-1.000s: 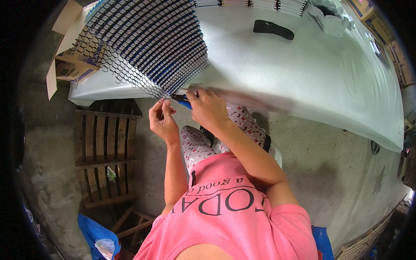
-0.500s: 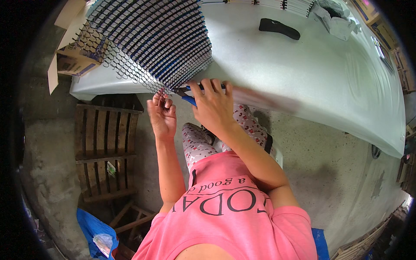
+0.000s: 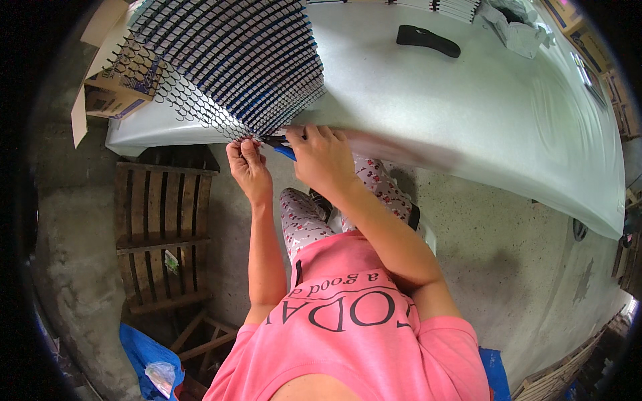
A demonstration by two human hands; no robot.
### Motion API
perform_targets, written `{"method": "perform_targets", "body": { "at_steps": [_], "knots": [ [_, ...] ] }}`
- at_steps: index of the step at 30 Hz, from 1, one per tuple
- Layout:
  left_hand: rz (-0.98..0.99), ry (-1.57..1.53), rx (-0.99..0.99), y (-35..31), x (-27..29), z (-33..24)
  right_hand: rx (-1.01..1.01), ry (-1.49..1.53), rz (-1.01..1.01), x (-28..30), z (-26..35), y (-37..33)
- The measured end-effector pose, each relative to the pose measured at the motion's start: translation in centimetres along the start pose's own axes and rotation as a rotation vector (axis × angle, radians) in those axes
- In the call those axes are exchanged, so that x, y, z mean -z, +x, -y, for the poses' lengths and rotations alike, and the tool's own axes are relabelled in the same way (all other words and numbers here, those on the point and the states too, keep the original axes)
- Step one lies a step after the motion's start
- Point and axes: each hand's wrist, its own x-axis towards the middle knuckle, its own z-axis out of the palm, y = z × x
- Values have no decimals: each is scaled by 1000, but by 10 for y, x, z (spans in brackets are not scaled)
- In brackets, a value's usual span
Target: The person uses a pair of shears to clip the excess metal wire from the spiral binding of a stack of notebooks on a table.
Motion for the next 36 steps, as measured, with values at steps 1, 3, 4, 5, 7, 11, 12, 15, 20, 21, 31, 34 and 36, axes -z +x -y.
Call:
{"method": "perform_targets", "body": {
  "at_steps": [1, 3, 4, 5, 7, 11, 12, 15, 20, 21, 31, 34, 36],
  "knots": [
    [-5, -22, -11, 0, -1, 0, -27, 41, 31, -2, -3, 0],
    [-4, -64, 5, -1, -2, 2, -54, 97, 49, -6, -7, -3],
    [-6, -83, 12, -1, -2, 2, -49, 114, 37, -6, -6, -3],
    [2, -95, 3, -1, -1, 1, -44, 130, 25, -5, -5, -3],
    [17, -120, -12, -5, 0, 1, -20, 36, -32, 11, -2, -4],
    [24, -170, -52, -10, -1, 7, 13, -17, -147, 20, 0, -4],
    [12, -185, -46, -11, -2, 8, 13, -31, -144, 20, 0, -4],
    [9, -196, -42, -11, -3, 8, 11, -64, -133, 15, 1, 1],
    [-11, -197, -32, -10, -2, 7, 18, -70, -71, 12, 4, 3],
    [-10, -193, -26, -10, -2, 6, 18, -19, -67, 11, 2, 4],
    [-295, -376, 126, -35, -32, -7, -13, 66, -38, -4, -7, 2],
    [-421, -928, 466, -24, -13, -8, 11, -11, -116, 14, -4, 0],
    [-249, -1118, 618, -16, 6, -1, 23, -18, -156, 19, -2, -2]
  ]
}}
